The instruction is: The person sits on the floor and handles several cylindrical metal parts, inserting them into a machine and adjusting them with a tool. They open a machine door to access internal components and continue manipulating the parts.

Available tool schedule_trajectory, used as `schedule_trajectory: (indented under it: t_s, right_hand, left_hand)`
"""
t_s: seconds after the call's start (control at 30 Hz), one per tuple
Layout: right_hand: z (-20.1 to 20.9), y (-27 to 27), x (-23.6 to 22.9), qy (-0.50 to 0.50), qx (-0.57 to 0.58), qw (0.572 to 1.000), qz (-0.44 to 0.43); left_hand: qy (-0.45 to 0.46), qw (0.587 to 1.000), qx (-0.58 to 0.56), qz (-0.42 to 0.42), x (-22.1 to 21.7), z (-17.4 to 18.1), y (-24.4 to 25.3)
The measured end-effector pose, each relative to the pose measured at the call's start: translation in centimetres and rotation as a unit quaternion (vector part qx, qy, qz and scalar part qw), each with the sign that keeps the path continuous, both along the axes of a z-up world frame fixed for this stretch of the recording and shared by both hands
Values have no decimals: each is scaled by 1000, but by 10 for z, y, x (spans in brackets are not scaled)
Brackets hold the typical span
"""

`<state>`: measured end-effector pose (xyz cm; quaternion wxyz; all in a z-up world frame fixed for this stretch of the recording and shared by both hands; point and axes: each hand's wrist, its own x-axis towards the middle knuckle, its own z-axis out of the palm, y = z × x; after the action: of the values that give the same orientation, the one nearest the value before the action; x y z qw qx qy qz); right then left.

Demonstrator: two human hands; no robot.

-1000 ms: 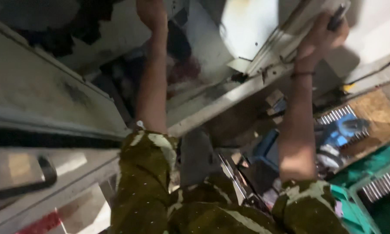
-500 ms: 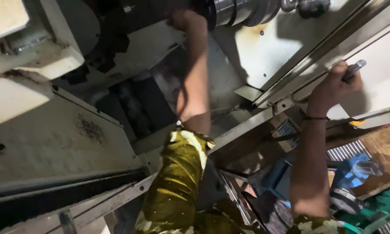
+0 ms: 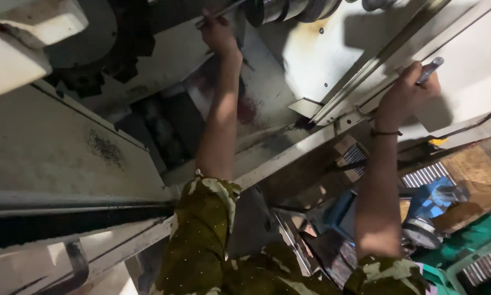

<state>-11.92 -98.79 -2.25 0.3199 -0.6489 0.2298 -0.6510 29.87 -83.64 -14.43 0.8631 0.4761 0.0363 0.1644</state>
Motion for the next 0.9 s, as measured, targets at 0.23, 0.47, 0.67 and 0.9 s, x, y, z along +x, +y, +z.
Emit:
schedule_trajectory:
  t_s: [0.23, 0.47, 0.67, 0.9]
  right_hand:
    - [5, 11, -2, 55, -82, 995, -23]
    - [3, 10, -2, 46, -102, 994, -16]
    - [-4, 1, -1, 29, -43, 998, -18]
    - [-3, -2, 0, 23, -47, 999, -13]
  left_hand:
    - [-3, 992, -85, -96, -3, 2, 21]
    - [54, 973, -72, -213, -27, 17, 47]
    - [36, 970, -19, -240, -34, 5, 43]
    - [28, 949, -75, -305, -7, -14, 11]
